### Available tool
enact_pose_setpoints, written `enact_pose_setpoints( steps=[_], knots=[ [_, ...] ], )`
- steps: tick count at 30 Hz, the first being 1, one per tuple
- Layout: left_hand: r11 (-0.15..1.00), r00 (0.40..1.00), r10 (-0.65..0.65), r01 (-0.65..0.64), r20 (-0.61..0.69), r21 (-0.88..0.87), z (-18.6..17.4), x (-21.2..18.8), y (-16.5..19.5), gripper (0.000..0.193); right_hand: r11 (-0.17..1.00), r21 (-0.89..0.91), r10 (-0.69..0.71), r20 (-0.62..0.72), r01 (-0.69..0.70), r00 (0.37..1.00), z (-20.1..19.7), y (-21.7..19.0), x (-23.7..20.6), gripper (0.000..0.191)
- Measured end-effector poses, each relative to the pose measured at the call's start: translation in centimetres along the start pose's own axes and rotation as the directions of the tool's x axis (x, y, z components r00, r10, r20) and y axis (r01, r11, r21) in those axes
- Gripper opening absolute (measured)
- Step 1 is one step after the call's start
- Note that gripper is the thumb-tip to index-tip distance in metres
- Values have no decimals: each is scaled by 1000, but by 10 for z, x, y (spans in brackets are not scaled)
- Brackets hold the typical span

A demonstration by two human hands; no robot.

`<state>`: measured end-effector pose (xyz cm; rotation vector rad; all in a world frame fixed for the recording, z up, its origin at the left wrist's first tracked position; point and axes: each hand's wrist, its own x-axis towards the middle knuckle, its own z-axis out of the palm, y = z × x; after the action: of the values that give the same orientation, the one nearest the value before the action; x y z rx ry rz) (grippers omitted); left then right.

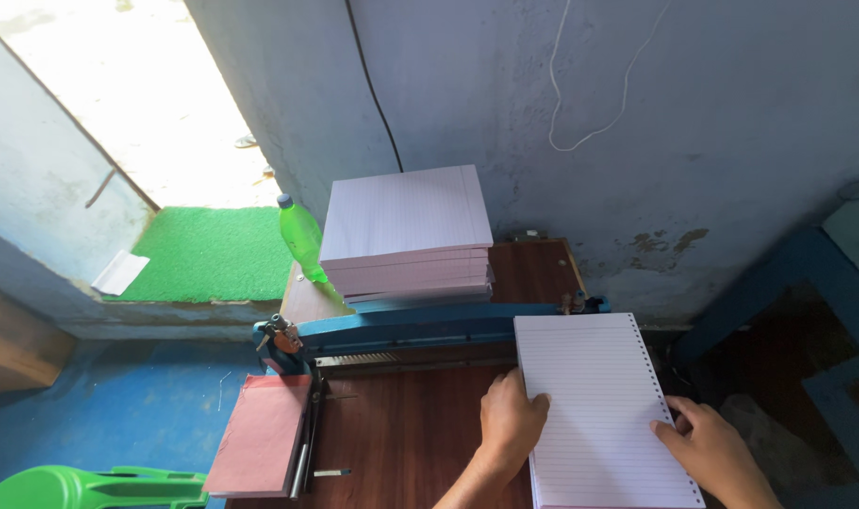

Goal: The person repeatedly places lined paper sheets into a manual binding machine, presses the handle to bind them, and stacks the finished notebooks. The person also handles a printed cover sheet and places it on the stack.

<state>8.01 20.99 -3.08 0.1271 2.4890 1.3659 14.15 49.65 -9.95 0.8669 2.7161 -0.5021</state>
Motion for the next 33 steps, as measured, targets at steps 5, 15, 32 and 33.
enact_pose_setpoints(
  steps=[5, 15, 32, 33],
  knots=[
    [994, 996, -87, 88, 24, -63, -2, -16, 7, 29, 996, 30, -82, -40, 83, 996, 1, 14, -4, 64],
    [924, 989, -142, 142, 27, -354, 11, 20, -11, 22, 997, -69, 28, 43, -25, 999, -14, -1, 17, 67],
    [808, 940, 303, -341, -158, -480, -140, 55, -95, 28, 922, -290, -381, -567, 257, 730, 3, -44, 41, 62],
    [773, 927, 330, -373, -176, -513, -163, 65, -102, 23, 917, -289, -396, -575, 275, 716, 0, -68, 34, 58]
  ],
)
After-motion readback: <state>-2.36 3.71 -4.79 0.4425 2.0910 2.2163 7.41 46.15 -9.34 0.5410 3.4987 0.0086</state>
